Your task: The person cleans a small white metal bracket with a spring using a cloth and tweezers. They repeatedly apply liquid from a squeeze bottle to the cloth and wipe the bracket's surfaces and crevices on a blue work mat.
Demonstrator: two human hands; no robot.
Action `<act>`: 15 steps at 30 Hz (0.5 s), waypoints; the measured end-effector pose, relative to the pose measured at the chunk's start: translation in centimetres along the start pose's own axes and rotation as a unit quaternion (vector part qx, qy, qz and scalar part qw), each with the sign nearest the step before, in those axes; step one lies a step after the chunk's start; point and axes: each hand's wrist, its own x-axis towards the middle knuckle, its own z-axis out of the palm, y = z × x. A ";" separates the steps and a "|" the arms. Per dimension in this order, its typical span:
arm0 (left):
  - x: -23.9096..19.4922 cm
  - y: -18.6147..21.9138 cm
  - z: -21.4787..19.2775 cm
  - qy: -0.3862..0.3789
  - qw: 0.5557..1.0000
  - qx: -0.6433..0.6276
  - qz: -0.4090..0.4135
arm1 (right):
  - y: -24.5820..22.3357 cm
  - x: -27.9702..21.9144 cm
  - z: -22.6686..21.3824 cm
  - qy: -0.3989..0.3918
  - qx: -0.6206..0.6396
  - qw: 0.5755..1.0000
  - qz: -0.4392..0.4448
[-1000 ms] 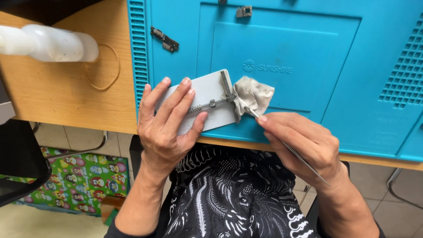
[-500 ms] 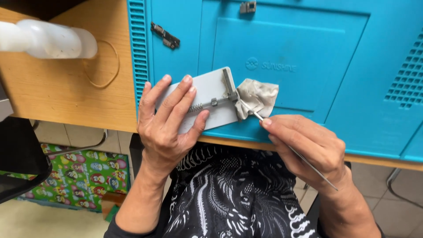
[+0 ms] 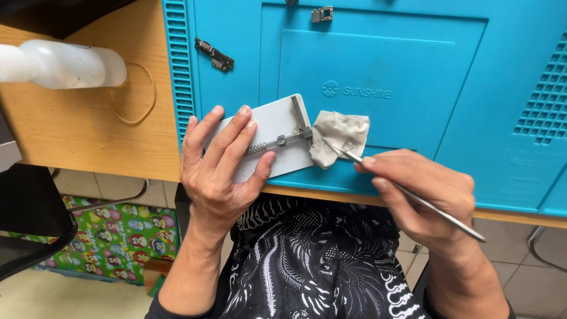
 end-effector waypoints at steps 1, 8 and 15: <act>0.0 0.1 0.0 0.000 1.000 -0.001 0.000 | -0.2 0.3 0.0 -0.001 -0.001 1.000 0.000; -0.2 0.2 0.0 -0.005 1.000 0.001 -0.003 | -0.6 1.4 0.2 -0.043 -0.060 0.996 -0.057; -0.1 0.2 -0.2 -0.021 1.000 -0.003 -0.012 | 0.0 0.9 -0.1 -0.018 -0.034 0.999 -0.032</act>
